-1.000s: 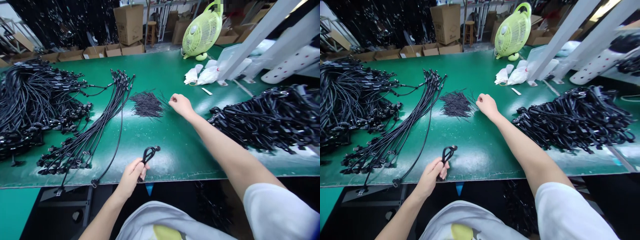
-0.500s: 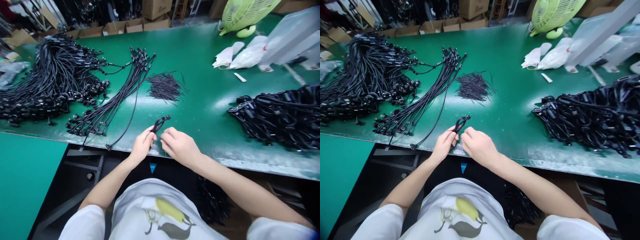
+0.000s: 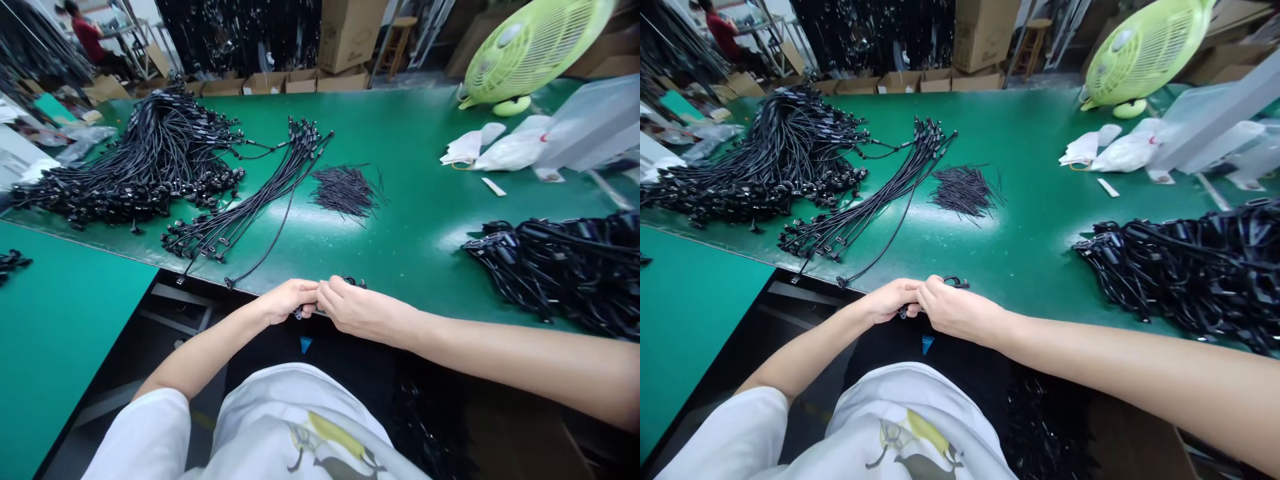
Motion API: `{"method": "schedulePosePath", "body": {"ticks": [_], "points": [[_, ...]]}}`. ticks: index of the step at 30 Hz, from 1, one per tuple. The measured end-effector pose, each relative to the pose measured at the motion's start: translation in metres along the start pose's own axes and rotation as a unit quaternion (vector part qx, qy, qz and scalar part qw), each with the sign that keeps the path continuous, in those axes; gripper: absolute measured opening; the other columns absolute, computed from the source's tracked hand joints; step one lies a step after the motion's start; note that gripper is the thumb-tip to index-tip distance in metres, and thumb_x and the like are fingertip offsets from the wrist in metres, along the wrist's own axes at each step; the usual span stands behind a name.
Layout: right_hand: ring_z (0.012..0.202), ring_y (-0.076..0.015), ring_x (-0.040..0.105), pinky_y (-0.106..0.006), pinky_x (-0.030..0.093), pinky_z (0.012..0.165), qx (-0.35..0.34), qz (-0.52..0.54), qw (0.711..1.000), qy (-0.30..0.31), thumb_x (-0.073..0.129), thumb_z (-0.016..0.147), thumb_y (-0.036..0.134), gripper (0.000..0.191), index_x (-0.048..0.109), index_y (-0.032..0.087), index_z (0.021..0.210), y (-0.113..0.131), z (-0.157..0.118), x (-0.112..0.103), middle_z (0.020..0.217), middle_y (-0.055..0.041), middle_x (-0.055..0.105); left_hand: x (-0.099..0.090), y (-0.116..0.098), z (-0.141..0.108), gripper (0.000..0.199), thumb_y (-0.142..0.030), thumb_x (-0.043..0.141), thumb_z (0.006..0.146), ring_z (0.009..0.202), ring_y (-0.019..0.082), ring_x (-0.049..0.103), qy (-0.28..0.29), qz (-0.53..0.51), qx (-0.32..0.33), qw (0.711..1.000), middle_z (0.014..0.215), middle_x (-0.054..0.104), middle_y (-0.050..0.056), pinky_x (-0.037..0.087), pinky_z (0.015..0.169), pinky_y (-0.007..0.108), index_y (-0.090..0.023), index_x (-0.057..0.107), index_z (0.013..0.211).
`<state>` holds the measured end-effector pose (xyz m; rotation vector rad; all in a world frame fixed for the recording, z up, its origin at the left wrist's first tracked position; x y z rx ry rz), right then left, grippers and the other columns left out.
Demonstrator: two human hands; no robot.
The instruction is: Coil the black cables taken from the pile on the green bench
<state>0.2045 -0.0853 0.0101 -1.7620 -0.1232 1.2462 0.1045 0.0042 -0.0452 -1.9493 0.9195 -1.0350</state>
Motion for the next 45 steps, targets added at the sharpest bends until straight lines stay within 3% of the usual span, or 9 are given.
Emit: {"method": "schedulePosePath", "body": {"ticks": [8, 13, 17, 22, 27, 33, 38, 41, 45], "points": [[0.057, -0.0179, 0.045, -0.033, 0.028, 0.056, 0.175, 0.263, 0.949, -0.004, 0.044, 0.087, 0.013, 0.025, 0.061, 0.016, 0.069, -0.018, 0.005, 0.031, 0.062, -0.007, 0.055, 0.012, -0.004, -0.005, 0.017, -0.022, 0.056, 0.081, 0.072, 0.012, 0.049, -0.132, 0.063, 0.092, 0.985, 0.074, 0.058, -0.001, 0.038, 0.07, 0.026, -0.016, 0.066, 0.093], [0.068, -0.0154, 0.056, -0.027, 0.038, 0.065, 0.456, 0.537, 0.703, -0.096, 0.04, 0.095, 0.027, 0.031, 0.059, 0.017, 0.073, -0.025, 0.005, 0.043, 0.074, -0.0045, 0.064, 0.002, -0.017, 0.001, 0.032, -0.037, 0.054, 0.088, 0.1, 0.02, 0.056, -0.171, -0.065, 0.213, 0.96, 0.105, 0.067, 0.007, 0.04, 0.094, 0.034, -0.017, 0.069, 0.108], [0.067, -0.0141, 0.055, -0.025, 0.04, 0.066, 0.497, 0.672, 0.53, -0.143, 0.043, 0.094, 0.036, 0.034, 0.057, 0.018, 0.069, -0.017, 0.0, 0.052, 0.069, -0.0006, 0.061, -0.01, -0.027, -0.007, 0.022, -0.026, 0.063, 0.08, 0.106, 0.021, 0.055, -0.117, 0.001, 0.248, 0.962, 0.112, 0.061, 0.007, 0.04, 0.098, 0.035, -0.02, 0.074, 0.097], [0.066, -0.0138, 0.052, -0.025, 0.036, 0.065, 0.524, 0.587, 0.601, -0.139, 0.044, 0.093, 0.029, 0.03, 0.055, 0.018, 0.067, -0.021, -0.014, 0.052, 0.068, -0.0014, 0.059, -0.012, -0.026, -0.014, 0.027, -0.014, 0.052, 0.082, 0.096, 0.019, 0.051, -0.123, 0.301, 0.233, 0.917, 0.089, 0.052, 0.004, 0.039, 0.096, 0.034, -0.022, 0.078, 0.077], [0.067, -0.0156, 0.049, -0.028, 0.033, 0.066, 0.416, 0.462, 0.767, -0.159, 0.037, 0.097, 0.024, 0.033, 0.056, 0.018, 0.071, -0.003, 0.002, 0.028, 0.069, -0.0048, 0.06, -0.021, -0.018, 0.004, 0.025, -0.021, 0.051, 0.084, 0.079, 0.015, 0.053, -0.142, 0.157, 0.18, 0.961, 0.089, 0.06, 0.005, 0.044, 0.08, 0.03, -0.017, 0.076, 0.087], [0.065, -0.0129, 0.051, -0.024, 0.034, 0.064, 0.404, 0.622, 0.667, -0.065, 0.04, 0.098, 0.03, 0.034, 0.053, 0.018, 0.069, -0.002, -0.005, 0.058, 0.07, -0.0012, 0.059, -0.013, -0.03, -0.013, 0.044, -0.044, 0.047, 0.092, 0.074, 0.015, 0.051, -0.081, 0.132, 0.221, 0.963, 0.082, 0.058, 0.007, 0.044, 0.074, 0.03, -0.015, 0.074, 0.073], [0.068, -0.0134, 0.05, -0.026, 0.034, 0.065, 0.493, 0.626, 0.597, -0.092, 0.042, 0.094, 0.031, 0.031, 0.051, 0.018, 0.067, -0.017, -0.017, 0.063, 0.07, -0.0015, 0.057, -0.005, -0.017, -0.011, 0.031, -0.04, 0.071, 0.078, 0.104, 0.022, 0.054, -0.222, 0.229, 0.256, 0.913, 0.11, 0.057, 0.008, 0.045, 0.093, 0.034, -0.019, 0.069, 0.101], [0.068, -0.0133, 0.049, -0.026, 0.035, 0.064, 0.506, 0.7, 0.482, -0.149, 0.047, 0.091, 0.04, 0.033, 0.053, 0.018, 0.067, -0.018, -0.013, 0.056, 0.07, -0.0019, 0.056, -0.001, -0.009, -0.001, 0.041, -0.04, 0.059, 0.089, 0.121, 0.024, 0.051, -0.16, 0.187, 0.248, 0.937, 0.131, 0.055, 0.011, 0.039, 0.105, 0.039, -0.021, 0.059, 0.125], [0.045, -0.007, 0.02, -0.023, 0.019, 0.045, 0.417, 0.882, 0.153, -0.157, 0.06, 0.079, 0.056, 0.043, 0.043, 0.02, 0.063, 0.001, 0.0, 0.061, 0.052, 0.0071, 0.029, 0.001, -0.007, -0.001, 0.043, -0.044, 0.051, 0.093, 0.133, 0.024, 0.045, -0.157, 0.19, 0.274, 0.93, 0.139, 0.055, 0.01, 0.027, 0.116, 0.038, -0.019, 0.06, 0.126]]}}
Point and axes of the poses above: each hand's wrist, its own z-axis towards the middle knuckle, its own x-axis out of the palm, y = z × x, the point moved 3 cm from there along z, towards the middle knuckle
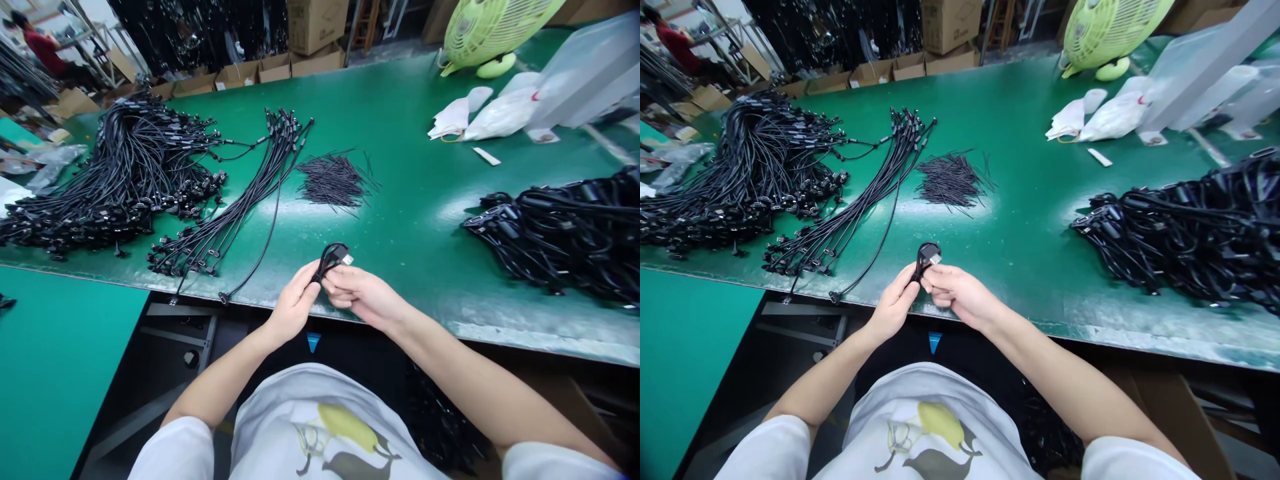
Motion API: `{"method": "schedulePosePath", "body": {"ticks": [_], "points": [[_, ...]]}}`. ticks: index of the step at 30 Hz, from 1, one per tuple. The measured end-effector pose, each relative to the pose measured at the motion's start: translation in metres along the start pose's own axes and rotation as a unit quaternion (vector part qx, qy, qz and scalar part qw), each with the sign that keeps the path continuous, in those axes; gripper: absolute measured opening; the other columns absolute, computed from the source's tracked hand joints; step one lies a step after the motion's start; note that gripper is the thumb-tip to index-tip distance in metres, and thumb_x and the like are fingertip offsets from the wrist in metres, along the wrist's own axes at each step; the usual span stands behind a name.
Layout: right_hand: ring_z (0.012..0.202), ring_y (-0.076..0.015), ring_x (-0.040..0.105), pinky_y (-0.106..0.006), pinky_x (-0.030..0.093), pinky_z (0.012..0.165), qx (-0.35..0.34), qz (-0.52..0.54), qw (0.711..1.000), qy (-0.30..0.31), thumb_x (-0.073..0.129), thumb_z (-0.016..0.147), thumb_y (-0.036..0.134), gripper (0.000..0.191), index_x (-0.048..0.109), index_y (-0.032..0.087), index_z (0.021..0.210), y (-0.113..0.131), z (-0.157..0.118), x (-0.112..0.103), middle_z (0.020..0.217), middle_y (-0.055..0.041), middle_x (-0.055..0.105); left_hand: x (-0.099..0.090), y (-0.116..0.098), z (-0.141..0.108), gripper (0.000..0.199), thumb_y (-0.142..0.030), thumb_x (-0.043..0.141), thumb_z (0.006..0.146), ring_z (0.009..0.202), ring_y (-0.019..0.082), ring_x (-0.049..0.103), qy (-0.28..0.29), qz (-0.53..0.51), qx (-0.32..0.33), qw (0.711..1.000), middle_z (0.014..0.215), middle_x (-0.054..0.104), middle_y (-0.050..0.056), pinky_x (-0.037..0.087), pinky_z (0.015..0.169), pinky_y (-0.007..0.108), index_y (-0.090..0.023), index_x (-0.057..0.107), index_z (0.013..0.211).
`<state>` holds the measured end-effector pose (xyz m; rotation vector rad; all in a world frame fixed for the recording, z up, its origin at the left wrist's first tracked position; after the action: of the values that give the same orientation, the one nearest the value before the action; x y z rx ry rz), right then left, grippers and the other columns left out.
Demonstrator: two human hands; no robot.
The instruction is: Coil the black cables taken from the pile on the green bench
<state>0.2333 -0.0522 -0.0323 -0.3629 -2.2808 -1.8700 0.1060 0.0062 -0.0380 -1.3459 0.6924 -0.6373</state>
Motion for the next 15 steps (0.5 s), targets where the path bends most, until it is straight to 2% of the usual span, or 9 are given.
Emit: {"method": "schedulePosePath", "body": {"ticks": [2, 3, 5, 7, 9, 10, 12, 14, 15], "points": [[0.043, -0.0053, 0.009, -0.023, 0.013, 0.042, 0.069, 0.078, 0.993, 0.059, 0.064, 0.074, 0.06, 0.048, 0.039, 0.021, 0.061, -0.013, 0.002, 0.004, 0.05, 0.0106, 0.018, 0.003, 0.002, -0.002, 0.046, -0.049, 0.053, 0.091, 0.131, 0.025, 0.047, 0.006, -0.044, -0.021, 0.999, 0.137, 0.057, 0.011, 0.029, 0.115, 0.038, -0.018, 0.062, 0.124], [0.043, -0.005, 0.008, -0.022, 0.012, 0.041, 0.09, 0.073, 0.991, 0.073, 0.063, 0.074, 0.063, 0.05, 0.039, 0.021, 0.06, -0.018, 0.002, 0.004, 0.049, 0.0109, 0.017, 0.005, 0.004, -0.002, 0.046, -0.051, 0.053, 0.09, 0.128, 0.025, 0.05, 0.014, -0.079, -0.041, 0.996, 0.133, 0.061, 0.012, 0.032, 0.113, 0.038, -0.017, 0.063, 0.12], [0.041, -0.0052, 0.015, -0.022, 0.016, 0.041, 0.094, -0.023, 0.994, 0.057, 0.056, 0.078, 0.066, 0.053, 0.043, 0.019, 0.058, -0.023, 0.002, 0.001, 0.048, 0.0081, 0.027, 0.009, 0.008, 0.0, 0.045, -0.054, 0.055, 0.088, 0.117, 0.025, 0.058, 0.013, -0.162, -0.086, 0.983, 0.116, 0.068, 0.012, 0.039, 0.105, 0.038, -0.016, 0.066, 0.11], [0.047, -0.0077, 0.034, -0.023, 0.028, 0.047, 0.037, -0.186, 0.982, -0.007, 0.051, 0.085, 0.061, 0.052, 0.051, 0.017, 0.057, -0.018, -0.001, -0.005, 0.054, 0.002, 0.044, 0.009, 0.01, 0.004, 0.04, -0.055, 0.062, 0.083, 0.1, 0.022, 0.064, -0.028, -0.236, -0.123, 0.964, 0.09, 0.071, 0.007, 0.044, 0.095, 0.035, -0.017, 0.065, 0.096], [0.064, -0.0125, 0.052, -0.026, 0.039, 0.062, -0.047, -0.323, 0.942, -0.077, 0.051, 0.089, 0.049, 0.041, 0.061, 0.017, 0.065, -0.007, -0.006, -0.01, 0.069, -0.0027, 0.058, 0.007, 0.01, 0.01, 0.037, -0.054, 0.065, 0.081, 0.076, 0.015, 0.063, -0.083, -0.287, -0.145, 0.943, 0.065, 0.059, -0.002, 0.047, 0.085, 0.031, -0.018, 0.059, 0.085], [0.073, -0.0144, 0.055, -0.027, 0.041, 0.068, -0.082, -0.362, 0.922, -0.108, 0.051, 0.09, 0.044, 0.034, 0.064, 0.018, 0.072, -0.002, -0.009, -0.012, 0.077, -0.0035, 0.062, 0.005, 0.009, 0.013, 0.038, -0.055, 0.064, 0.082, 0.062, 0.011, 0.056, -0.107, -0.303, -0.149, 0.935, 0.056, 0.049, -0.006, 0.048, 0.078, 0.028, -0.018, 0.055, 0.081], [0.083, -0.0166, 0.059, -0.03, 0.044, 0.077, -0.126, -0.378, 0.903, -0.16, 0.049, 0.092, 0.04, 0.026, 0.065, 0.02, 0.09, 0.005, -0.013, -0.015, 0.091, -0.0049, 0.064, 0.006, 0.009, 0.015, 0.042, -0.058, 0.057, 0.086, 0.045, 0.006, 0.037, -0.128, -0.311, -0.152, 0.929, 0.049, 0.031, -0.01, 0.044, 0.064, 0.024, -0.019, 0.048, 0.075], [0.092, -0.0186, 0.061, -0.033, 0.046, 0.084, -0.149, -0.345, 0.908, -0.187, 0.048, 0.092, 0.041, 0.029, 0.06, 0.02, 0.108, 0.006, -0.013, -0.016, 0.104, -0.0076, 0.064, 0.013, 0.011, 0.015, 0.047, -0.062, 0.051, 0.087, 0.042, 0.005, 0.024, -0.104, -0.283, -0.154, 0.941, 0.047, 0.024, -0.012, 0.04, 0.056, 0.022, -0.019, 0.044, 0.071], [0.095, -0.0195, 0.061, -0.034, 0.046, 0.086, -0.151, -0.32, 0.916, -0.188, 0.048, 0.091, 0.041, 0.034, 0.056, 0.02, 0.116, 0.005, -0.012, -0.015, 0.108, -0.0086, 0.064, 0.018, 0.013, 0.014, 0.048, -0.064, 0.049, 0.088, 0.042, 0.006, 0.023, -0.079, -0.251, -0.155, 0.952, 0.047, 0.024, -0.012, 0.039, 0.054, 0.023, -0.019, 0.044, 0.071]]}}
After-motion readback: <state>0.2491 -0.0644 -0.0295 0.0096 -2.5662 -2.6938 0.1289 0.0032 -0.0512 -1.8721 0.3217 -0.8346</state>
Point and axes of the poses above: each hand's wrist, its own z-axis towards the middle knuckle, its own x-axis out of the palm, y = z × x, the point moved 3 cm from there along z, towards the middle knuckle
